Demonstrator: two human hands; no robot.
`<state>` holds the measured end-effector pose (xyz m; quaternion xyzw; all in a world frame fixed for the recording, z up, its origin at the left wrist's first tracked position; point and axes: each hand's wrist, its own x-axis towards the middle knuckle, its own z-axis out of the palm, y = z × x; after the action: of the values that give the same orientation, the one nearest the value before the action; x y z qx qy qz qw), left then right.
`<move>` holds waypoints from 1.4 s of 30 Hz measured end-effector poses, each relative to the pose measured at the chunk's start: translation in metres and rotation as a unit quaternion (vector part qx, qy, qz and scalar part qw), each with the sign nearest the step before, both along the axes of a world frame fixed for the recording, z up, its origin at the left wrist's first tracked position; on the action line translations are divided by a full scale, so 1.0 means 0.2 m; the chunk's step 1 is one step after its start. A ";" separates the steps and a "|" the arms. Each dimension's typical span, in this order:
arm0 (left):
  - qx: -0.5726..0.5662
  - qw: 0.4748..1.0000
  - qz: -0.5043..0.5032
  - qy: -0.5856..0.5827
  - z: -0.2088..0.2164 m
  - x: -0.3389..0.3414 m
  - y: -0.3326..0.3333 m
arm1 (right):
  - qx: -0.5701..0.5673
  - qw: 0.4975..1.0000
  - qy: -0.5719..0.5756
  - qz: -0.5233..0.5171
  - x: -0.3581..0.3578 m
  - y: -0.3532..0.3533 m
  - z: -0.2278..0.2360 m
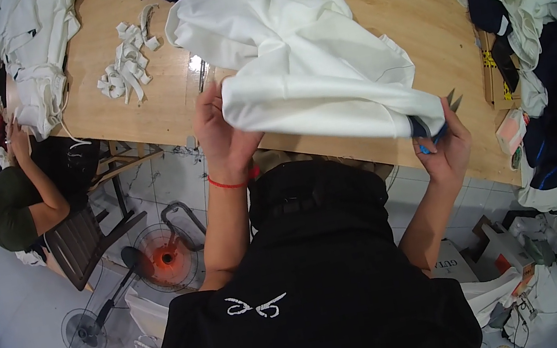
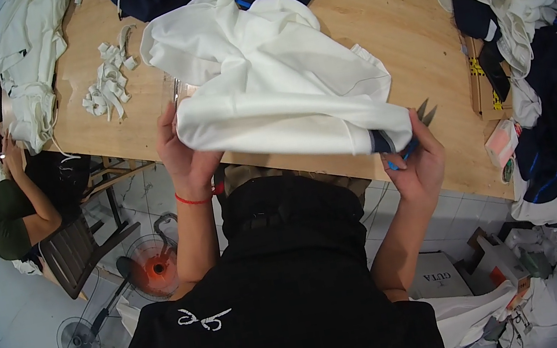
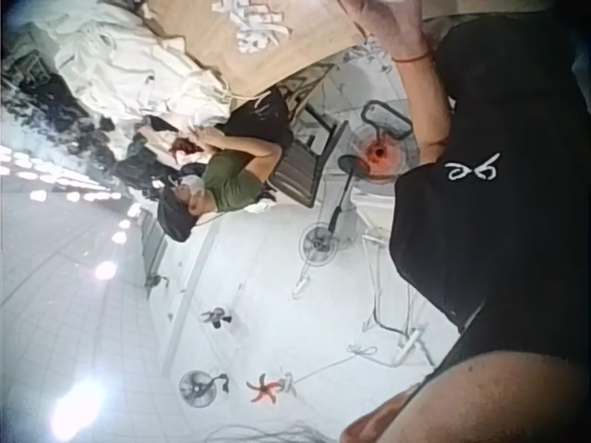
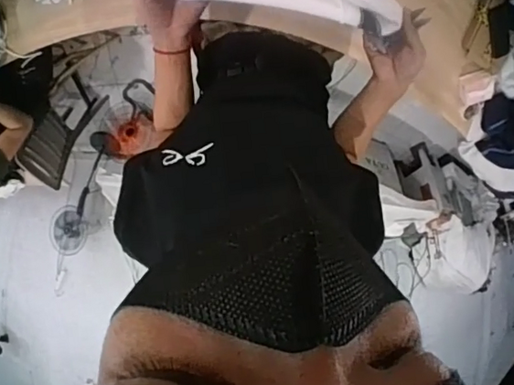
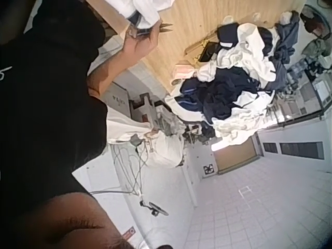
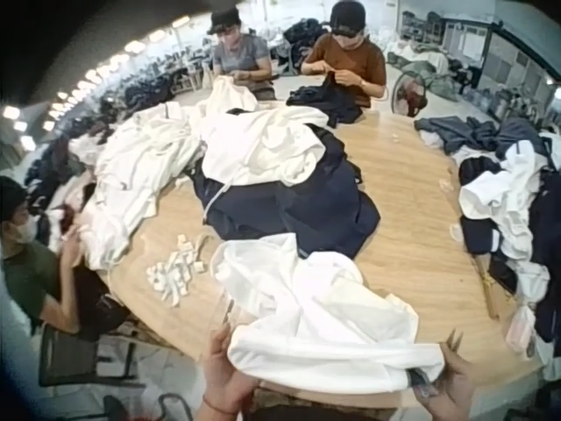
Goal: Inspecting white shorts and using snips to trim excess threads from the waistband and seams.
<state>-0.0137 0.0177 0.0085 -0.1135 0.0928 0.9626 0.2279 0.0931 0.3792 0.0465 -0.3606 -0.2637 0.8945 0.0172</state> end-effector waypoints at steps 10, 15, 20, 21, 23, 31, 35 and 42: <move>0.049 0.998 0.039 -0.022 -0.07 0.03 0.06 | -0.107 0.992 0.065 0.032 -0.05 -0.10 -0.13; -0.001 0.997 0.052 -0.064 -0.08 0.03 0.02 | -0.109 0.989 0.098 0.023 -0.08 -0.13 -0.09; -0.016 0.997 0.040 -0.065 -0.11 0.03 0.00 | -0.090 0.988 0.122 0.037 -0.10 -0.16 -0.05; -0.029 0.998 0.034 -0.053 -0.11 0.03 0.01 | -0.091 0.988 0.122 0.037 -0.10 -0.17 -0.05; -0.042 0.997 0.031 -0.048 -0.09 0.02 0.02 | -0.053 0.992 0.110 0.041 -0.10 -0.18 -0.04; -0.212 0.973 -0.029 -0.089 -0.12 0.03 0.00 | 0.024 0.979 0.176 0.098 -0.10 -0.25 0.04; -0.419 0.907 -0.041 0.011 -0.08 0.03 0.02 | 0.091 0.974 0.167 0.126 -0.11 -0.29 0.10; -0.486 0.846 -0.148 0.162 -0.01 0.02 -0.03 | 0.140 0.959 0.183 0.165 -0.13 -0.33 0.12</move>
<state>-0.0088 0.0120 0.0062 -0.0371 0.6003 0.7536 0.2652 0.0665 0.3124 0.0712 -0.1357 -0.4346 0.8898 -0.0322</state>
